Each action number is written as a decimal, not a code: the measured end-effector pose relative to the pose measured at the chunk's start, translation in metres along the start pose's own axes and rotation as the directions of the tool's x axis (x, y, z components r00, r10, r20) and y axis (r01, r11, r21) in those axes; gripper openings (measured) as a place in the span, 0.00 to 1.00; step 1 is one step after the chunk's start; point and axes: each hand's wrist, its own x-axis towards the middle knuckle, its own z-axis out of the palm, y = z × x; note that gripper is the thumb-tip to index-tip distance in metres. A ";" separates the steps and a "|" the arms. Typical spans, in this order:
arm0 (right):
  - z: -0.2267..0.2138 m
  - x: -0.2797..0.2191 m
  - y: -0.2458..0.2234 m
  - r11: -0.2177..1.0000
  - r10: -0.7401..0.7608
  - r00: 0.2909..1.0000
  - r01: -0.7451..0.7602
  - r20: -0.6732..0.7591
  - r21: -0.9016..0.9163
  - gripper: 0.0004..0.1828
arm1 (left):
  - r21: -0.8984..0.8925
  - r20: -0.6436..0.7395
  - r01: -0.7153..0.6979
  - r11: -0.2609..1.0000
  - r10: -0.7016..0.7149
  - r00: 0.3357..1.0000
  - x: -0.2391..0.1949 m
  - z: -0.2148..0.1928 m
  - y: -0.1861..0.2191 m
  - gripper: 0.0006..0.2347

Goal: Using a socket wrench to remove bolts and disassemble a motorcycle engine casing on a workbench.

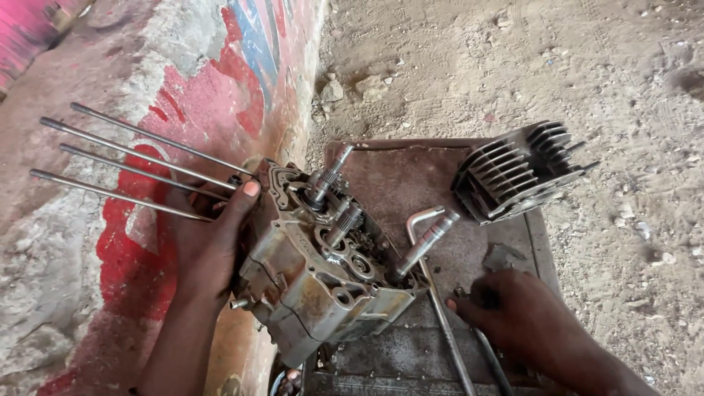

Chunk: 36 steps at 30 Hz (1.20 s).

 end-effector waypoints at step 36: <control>-0.010 0.014 -0.074 0.614 -0.196 0.980 0.140 -0.022 0.777 0.25 | 0.085 0.131 0.016 0.996 -0.027 0.991 0.023 -0.017 -0.029 0.23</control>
